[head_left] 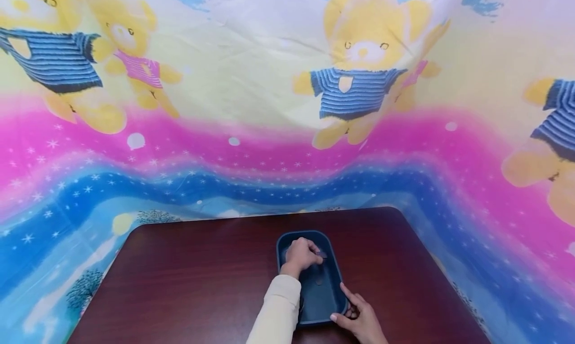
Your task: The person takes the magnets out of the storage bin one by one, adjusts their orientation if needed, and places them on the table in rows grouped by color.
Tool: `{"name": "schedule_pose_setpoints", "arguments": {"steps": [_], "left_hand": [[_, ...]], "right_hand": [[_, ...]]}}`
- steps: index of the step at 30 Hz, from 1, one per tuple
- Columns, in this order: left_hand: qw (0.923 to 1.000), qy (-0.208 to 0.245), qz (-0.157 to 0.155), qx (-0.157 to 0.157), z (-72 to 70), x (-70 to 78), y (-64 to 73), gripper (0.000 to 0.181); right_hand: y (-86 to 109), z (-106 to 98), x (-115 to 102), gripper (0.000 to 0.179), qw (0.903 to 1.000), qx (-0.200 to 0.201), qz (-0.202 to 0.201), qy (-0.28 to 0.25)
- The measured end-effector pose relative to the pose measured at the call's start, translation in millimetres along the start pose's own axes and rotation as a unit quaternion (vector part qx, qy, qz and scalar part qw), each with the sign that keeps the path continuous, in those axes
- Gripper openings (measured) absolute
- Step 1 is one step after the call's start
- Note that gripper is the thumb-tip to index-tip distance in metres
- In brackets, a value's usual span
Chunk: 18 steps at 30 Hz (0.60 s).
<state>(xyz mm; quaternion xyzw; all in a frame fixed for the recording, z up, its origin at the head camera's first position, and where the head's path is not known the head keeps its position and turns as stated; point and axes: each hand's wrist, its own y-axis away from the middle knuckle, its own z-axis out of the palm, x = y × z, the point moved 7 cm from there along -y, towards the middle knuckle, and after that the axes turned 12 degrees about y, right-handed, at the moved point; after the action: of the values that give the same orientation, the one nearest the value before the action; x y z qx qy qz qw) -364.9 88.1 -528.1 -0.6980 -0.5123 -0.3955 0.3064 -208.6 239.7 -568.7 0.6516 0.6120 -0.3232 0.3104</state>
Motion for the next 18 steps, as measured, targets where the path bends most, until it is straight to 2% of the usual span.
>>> {"name": "schedule_pose_setpoints", "arguments": {"steps": [7,14,18], "left_hand": [[0.9999,-0.012,0.005,0.003,-3.7,4.4,5.6,0.013],[0.9976,-0.024,0.059,0.028,-17.8,26.7,16.7,0.015],[0.9959,-0.023,0.074,0.047,-29.9,32.7,25.3,0.015]], "right_hand": [[-0.3,2,0,0.07,1.0,-0.002,-0.001,-0.003],[-1.1,3,0,0.074,0.9996,-0.021,0.02,0.001],[-2.2,3,-3,0.076,0.9992,-0.035,0.017,0.002]]}}
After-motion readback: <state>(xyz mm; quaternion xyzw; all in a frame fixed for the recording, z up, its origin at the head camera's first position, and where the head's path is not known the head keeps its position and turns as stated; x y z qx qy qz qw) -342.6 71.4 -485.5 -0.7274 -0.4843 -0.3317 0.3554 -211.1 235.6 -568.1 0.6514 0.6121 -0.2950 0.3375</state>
